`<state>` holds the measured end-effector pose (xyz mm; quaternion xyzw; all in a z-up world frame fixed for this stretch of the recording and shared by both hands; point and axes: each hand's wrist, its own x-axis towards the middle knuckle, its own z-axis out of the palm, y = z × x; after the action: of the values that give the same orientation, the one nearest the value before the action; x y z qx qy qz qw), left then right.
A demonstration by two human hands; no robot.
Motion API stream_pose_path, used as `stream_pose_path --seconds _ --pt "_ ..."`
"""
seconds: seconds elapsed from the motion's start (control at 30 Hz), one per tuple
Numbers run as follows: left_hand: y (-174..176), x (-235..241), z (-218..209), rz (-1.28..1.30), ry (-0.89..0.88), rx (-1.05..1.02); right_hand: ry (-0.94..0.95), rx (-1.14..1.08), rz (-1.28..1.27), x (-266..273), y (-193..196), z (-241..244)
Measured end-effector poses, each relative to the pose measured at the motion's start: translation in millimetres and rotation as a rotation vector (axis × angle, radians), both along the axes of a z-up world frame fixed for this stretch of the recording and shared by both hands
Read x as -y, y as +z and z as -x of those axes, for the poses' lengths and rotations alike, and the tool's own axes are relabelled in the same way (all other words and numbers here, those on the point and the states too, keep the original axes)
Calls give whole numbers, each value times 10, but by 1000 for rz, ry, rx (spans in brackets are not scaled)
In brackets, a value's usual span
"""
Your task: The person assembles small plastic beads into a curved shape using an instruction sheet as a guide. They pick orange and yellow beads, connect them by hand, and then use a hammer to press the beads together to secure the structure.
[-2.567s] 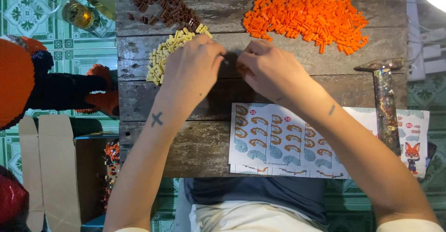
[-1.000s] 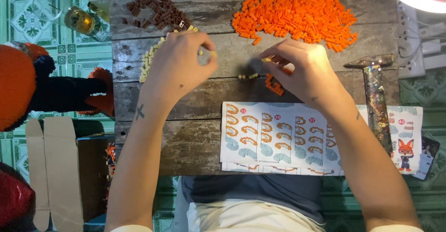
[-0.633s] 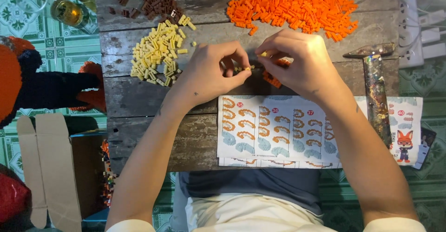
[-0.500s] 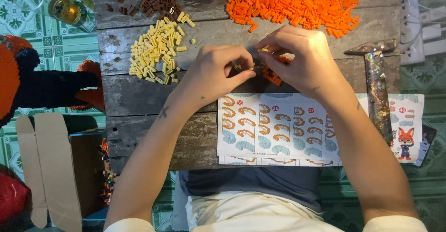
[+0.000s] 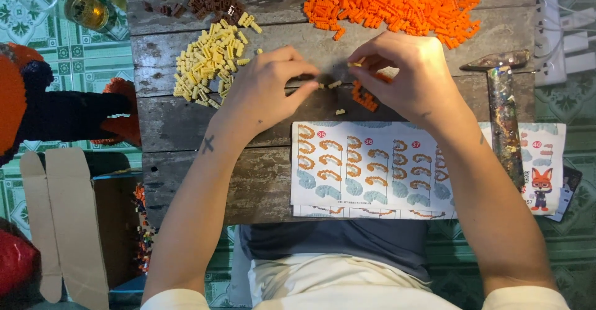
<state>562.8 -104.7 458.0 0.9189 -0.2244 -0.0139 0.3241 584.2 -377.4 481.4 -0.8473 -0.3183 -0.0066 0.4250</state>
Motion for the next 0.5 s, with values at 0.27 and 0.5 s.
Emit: stream_pose_path --seconds 0.27,0.5 --pt "-9 28 19 12 -30 64 10 27 -3 11 1 6" --pt "103 162 59 439 101 -242 7 -170 -95 -33 33 19"
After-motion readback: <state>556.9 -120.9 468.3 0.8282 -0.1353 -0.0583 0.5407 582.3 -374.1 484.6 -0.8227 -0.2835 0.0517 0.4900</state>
